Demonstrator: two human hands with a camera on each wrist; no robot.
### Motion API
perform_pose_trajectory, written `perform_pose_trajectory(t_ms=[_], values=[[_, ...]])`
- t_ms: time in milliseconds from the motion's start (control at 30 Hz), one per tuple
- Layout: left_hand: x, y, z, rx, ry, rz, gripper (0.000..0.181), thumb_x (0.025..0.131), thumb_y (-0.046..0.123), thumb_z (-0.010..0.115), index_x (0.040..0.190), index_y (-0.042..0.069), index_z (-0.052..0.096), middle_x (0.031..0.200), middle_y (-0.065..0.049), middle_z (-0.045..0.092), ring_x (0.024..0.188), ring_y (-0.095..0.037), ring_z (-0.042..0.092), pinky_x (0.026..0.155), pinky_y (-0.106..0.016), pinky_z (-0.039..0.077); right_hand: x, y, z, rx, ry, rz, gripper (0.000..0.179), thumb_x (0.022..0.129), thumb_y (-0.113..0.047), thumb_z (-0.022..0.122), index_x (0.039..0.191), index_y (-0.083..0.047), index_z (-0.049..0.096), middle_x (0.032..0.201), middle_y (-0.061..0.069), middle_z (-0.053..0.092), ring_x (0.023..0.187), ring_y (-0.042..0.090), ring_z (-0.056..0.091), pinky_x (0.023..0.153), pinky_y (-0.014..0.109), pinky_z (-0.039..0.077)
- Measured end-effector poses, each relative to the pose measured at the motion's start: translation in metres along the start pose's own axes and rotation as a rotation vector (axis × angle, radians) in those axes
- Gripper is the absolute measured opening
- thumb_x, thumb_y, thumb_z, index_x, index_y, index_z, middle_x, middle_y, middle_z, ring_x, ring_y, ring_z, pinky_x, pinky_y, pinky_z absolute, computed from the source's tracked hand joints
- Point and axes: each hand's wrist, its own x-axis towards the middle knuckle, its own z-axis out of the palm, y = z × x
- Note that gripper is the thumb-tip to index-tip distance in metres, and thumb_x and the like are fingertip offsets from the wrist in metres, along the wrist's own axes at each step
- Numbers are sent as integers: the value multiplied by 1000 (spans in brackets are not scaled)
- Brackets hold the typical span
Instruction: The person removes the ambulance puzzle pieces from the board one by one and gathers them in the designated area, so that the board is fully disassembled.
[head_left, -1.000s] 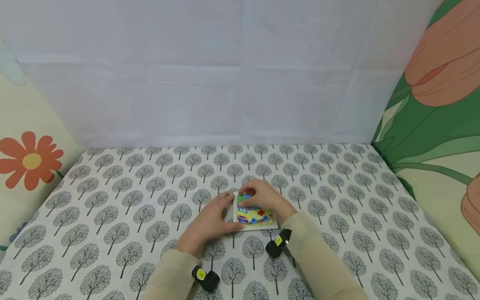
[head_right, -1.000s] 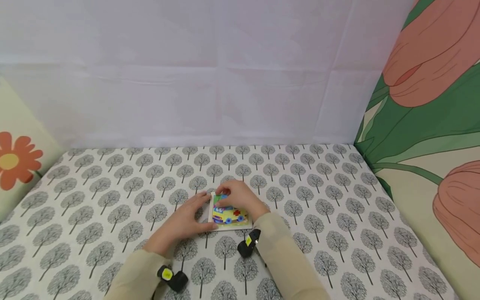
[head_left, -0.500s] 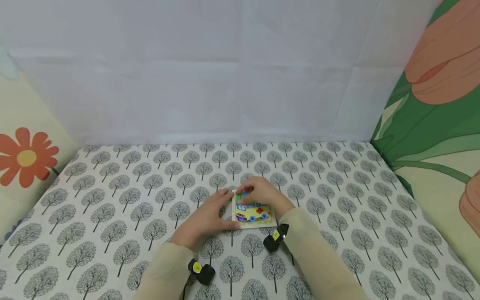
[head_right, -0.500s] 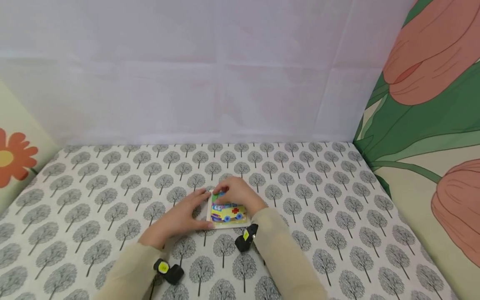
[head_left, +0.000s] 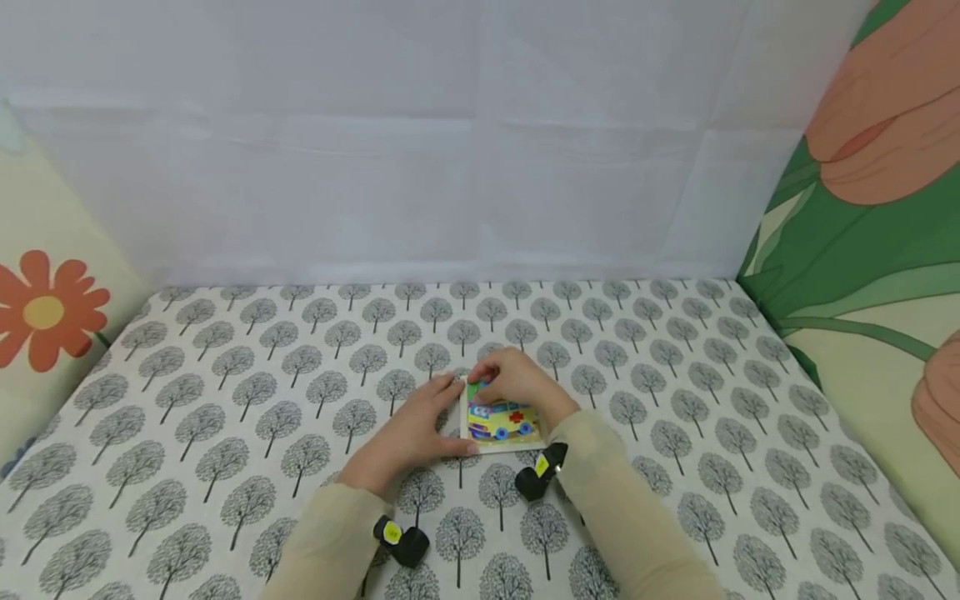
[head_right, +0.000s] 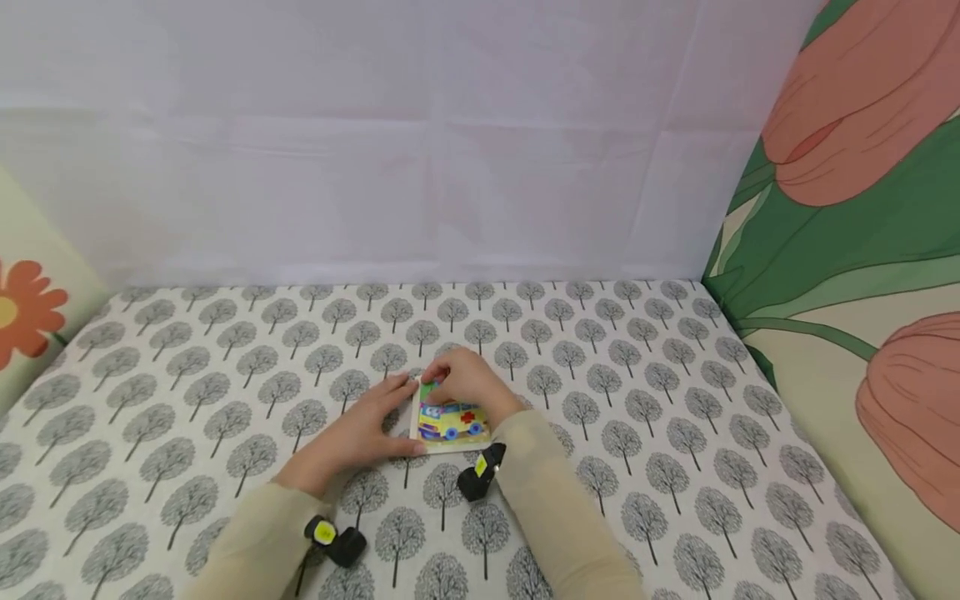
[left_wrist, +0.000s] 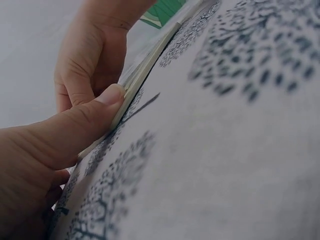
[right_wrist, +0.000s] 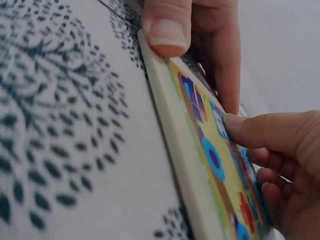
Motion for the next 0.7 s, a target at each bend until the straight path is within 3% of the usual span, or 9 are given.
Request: perform_pose_trajectory(t_ms=[300,700], values=[[0,-2,-1,3,14,3,95,68,44,79,143,8,34,152,-16,20,139,-39,17,110,-56,19,1,-1,3,48,6,-9,23,73,-5,75,94,-11,70,90,1,60,82,15,53,72,25,48],[1,-1,3,-14,11,-18,98,65,46,79,143,9,33,154,-12,18,140,-38,15,110,-56,18,-1,7,5,52,39,-27,23,71,-9,77,92,-17,68,94,-3,60,88,14,55,80,29,48]])
